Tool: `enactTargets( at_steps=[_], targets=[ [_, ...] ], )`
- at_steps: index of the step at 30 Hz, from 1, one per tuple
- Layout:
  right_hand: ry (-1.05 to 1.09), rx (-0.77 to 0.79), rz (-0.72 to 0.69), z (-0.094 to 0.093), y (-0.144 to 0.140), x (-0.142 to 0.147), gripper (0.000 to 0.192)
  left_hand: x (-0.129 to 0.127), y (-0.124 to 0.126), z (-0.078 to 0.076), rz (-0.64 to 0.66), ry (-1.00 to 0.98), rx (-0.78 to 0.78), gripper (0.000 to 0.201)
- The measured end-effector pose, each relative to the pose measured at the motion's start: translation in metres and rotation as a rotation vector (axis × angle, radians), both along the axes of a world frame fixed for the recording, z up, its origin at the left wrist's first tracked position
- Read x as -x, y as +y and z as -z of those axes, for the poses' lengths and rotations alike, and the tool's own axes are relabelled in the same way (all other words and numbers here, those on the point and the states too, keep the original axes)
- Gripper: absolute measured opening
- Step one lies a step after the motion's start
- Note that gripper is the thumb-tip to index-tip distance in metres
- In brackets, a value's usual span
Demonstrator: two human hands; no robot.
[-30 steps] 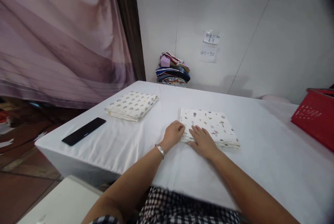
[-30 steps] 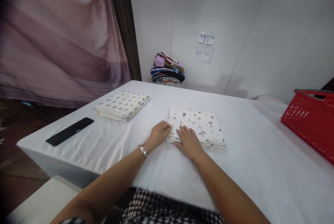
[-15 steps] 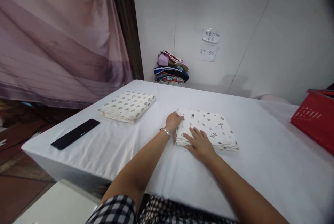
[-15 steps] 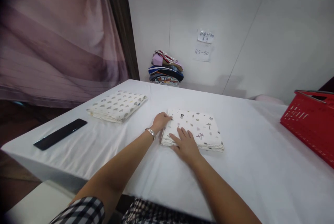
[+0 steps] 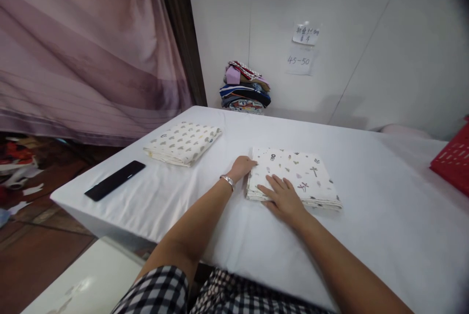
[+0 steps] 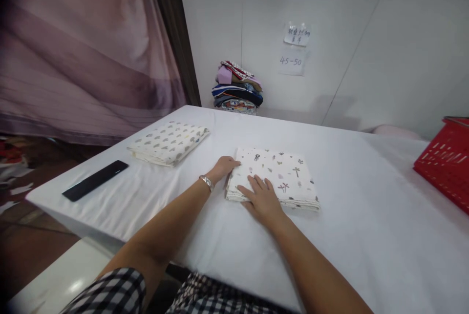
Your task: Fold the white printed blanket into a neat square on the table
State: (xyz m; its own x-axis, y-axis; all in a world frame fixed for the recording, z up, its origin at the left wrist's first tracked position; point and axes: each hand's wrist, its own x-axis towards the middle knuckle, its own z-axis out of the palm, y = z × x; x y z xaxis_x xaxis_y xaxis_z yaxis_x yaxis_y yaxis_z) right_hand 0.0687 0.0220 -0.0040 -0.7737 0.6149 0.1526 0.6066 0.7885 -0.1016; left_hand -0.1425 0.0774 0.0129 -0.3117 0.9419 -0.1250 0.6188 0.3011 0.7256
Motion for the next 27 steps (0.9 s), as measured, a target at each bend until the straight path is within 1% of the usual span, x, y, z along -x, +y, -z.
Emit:
enactTargets(
  at_steps=[2, 4, 9, 11, 15, 18, 21, 27],
  targets=[
    [0.005, 0.000, -0.002, 0.001, 0.000, 0.000, 0.048, -0.001, 0.001, 0.001, -0.018, 0.004, 0.000, 0.021],
    [0.010, 0.002, 0.000, 0.001, -0.001, 0.000, 0.047, -0.004, 0.007, -0.001, -0.034, 0.016, -0.006, 0.022],
    [0.020, 0.006, 0.003, 0.002, -0.001, 0.001, 0.048, -0.011, 0.033, -0.012, -0.066, 0.066, -0.015, 0.035],
    [0.021, 0.004, 0.005, 0.003, -0.001, 0.001, 0.048, -0.012, 0.043, -0.013, -0.089, 0.074, -0.024, 0.035],
    [0.033, -0.002, -0.001, 0.005, 0.000, 0.001, 0.048, -0.011, 0.051, -0.007, -0.157, 0.071, -0.061, 0.025],
    [0.040, 0.006, -0.009, 0.005, 0.001, 0.000, 0.048, -0.008, 0.050, 0.000, -0.195, 0.062, -0.079, 0.026],
    [0.045, 0.017, -0.008, 0.006, 0.001, 0.000, 0.048, -0.005, 0.054, 0.004, -0.193, 0.057, -0.061, 0.027],
    [0.065, 0.015, -0.004, 0.007, 0.001, 0.001, 0.047, -0.001, 0.078, 0.000, -0.162, 0.061, -0.013, 0.039]
  ],
)
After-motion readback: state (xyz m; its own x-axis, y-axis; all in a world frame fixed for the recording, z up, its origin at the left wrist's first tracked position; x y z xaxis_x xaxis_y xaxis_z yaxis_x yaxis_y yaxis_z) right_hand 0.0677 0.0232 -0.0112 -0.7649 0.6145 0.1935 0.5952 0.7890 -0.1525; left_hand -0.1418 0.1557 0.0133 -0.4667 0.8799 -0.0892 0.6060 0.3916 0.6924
